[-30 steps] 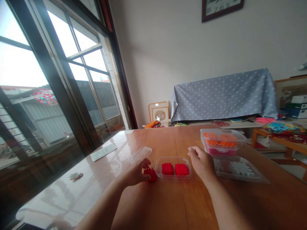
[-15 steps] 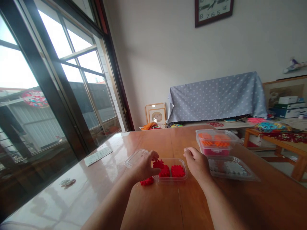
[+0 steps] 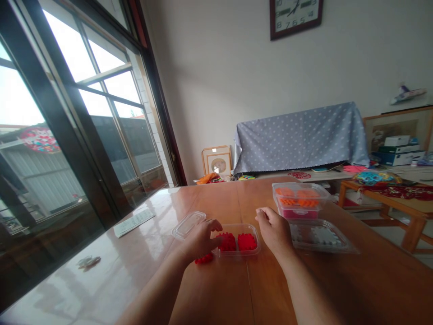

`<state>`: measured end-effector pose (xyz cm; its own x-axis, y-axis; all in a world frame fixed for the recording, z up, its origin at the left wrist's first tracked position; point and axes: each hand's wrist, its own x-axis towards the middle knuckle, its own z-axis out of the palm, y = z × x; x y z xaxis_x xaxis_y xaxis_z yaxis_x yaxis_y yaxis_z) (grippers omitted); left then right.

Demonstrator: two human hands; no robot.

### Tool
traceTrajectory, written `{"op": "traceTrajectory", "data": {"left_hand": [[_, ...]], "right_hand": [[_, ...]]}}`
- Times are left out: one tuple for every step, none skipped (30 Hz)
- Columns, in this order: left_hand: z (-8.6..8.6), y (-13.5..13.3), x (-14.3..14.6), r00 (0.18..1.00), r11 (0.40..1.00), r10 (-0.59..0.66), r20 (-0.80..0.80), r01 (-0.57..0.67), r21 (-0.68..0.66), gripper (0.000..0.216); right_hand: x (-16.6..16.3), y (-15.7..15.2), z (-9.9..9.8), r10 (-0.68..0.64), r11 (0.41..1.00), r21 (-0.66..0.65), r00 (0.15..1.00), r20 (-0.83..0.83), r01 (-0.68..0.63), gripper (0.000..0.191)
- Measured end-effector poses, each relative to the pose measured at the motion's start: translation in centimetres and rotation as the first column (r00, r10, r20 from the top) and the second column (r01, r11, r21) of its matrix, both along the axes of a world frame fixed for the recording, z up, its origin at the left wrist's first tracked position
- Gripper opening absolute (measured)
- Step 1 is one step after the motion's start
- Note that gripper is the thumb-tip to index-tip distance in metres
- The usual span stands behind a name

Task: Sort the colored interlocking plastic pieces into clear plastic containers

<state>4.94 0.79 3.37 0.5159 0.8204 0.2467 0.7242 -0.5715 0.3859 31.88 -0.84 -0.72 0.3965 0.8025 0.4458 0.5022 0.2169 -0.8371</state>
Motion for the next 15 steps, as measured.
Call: {"op": "traceTrajectory", "data": {"left_hand": [[-0.1, 0.0, -0.6, 0.999, 1.000, 0.003, 0.035, -0.003, 0.000, 0.021], [-0.2, 0.0, -1.3, 0.998, 1.000, 0.013, 0.063, -0.014, 0.001, 0.019], [-0.3, 0.0, -2.0, 0.996, 1.000, 0.028, 0.083, -0.028, -0.002, 0.018], [-0.5, 0.0, -2.7, 0.994, 0.999, 0.041, 0.097, -0.040, -0.009, 0.018], [-0.7, 0.0, -3.5, 0.993, 0.998, 0.052, 0.105, -0.050, -0.022, 0.018], [-0.9, -0.1, -4.2, 0.992, 0.997, 0.063, 0.107, -0.059, -0.041, 0.018], [-1.1, -0.2, -4.9, 0.992, 0.996, 0.072, 0.103, -0.066, -0.065, 0.020], [-1.3, -0.4, -5.5, 0.993, 0.993, 0.077, 0.090, -0.069, -0.092, 0.024], [-1.4, -0.6, -6.0, 0.994, 0.990, 0.078, 0.071, -0.069, -0.119, 0.030], [-1.5, -0.9, -6.3, 0.996, 0.987, 0.075, 0.045, -0.068, -0.145, 0.038], [-1.5, -1.2, -6.6, 0.997, 0.984, 0.069, 0.017, -0.066, -0.167, 0.045], [-1.6, -1.4, -6.8, 0.998, 0.981, 0.063, -0.006, -0.063, -0.185, 0.050], [-1.7, -1.6, -6.9, 0.998, 0.978, 0.059, -0.023, -0.063, -0.199, 0.054], [-1.8, -1.8, -7.0, 0.998, 0.976, 0.061, -0.032, -0.066, -0.208, 0.055], [-1.9, -1.9, -7.0, 0.997, 0.974, 0.066, -0.032, -0.072, -0.213, 0.054]], "right_hand": [[0.0, 0.0, 0.0, -0.001, 1.000, 0.004, 1.000, 0.002, 0.001, 0.036], [0.0, 0.0, 0.0, -0.001, 1.000, 0.006, 1.000, 0.004, 0.001, 0.036], [0.0, 0.1, -0.1, -0.001, 1.000, 0.006, 1.000, 0.005, 0.001, 0.036], [0.0, 0.1, -0.1, 0.000, 1.000, 0.004, 1.000, 0.007, -0.001, 0.036], [0.0, 0.2, -0.2, 0.002, 1.000, 0.000, 1.000, 0.008, -0.002, 0.036], [0.0, 0.2, -0.3, 0.003, 1.000, -0.004, 1.000, 0.009, -0.003, 0.037], [0.0, 0.3, -0.4, 0.004, 1.000, -0.007, 1.000, 0.011, -0.004, 0.037], [0.0, 0.3, -0.4, 0.005, 1.000, -0.007, 1.000, 0.013, -0.005, 0.038], [0.1, 0.3, -0.5, 0.006, 1.000, -0.006, 1.000, 0.016, -0.006, 0.038], [0.1, 0.3, -0.5, 0.008, 1.000, -0.005, 1.000, 0.017, -0.007, 0.038], [0.1, 0.3, -0.6, 0.009, 1.000, -0.005, 1.000, 0.017, -0.009, 0.037], [0.1, 0.3, -0.6, 0.011, 1.000, -0.005, 1.000, 0.014, -0.011, 0.037], [0.1, 0.3, -0.7, 0.012, 1.000, -0.007, 1.000, 0.011, -0.012, 0.037], [0.1, 0.3, -0.7, 0.011, 1.000, -0.010, 1.000, 0.010, -0.011, 0.037], [0.1, 0.3, -0.8, 0.011, 1.000, -0.014, 1.000, 0.011, -0.011, 0.037]]}}
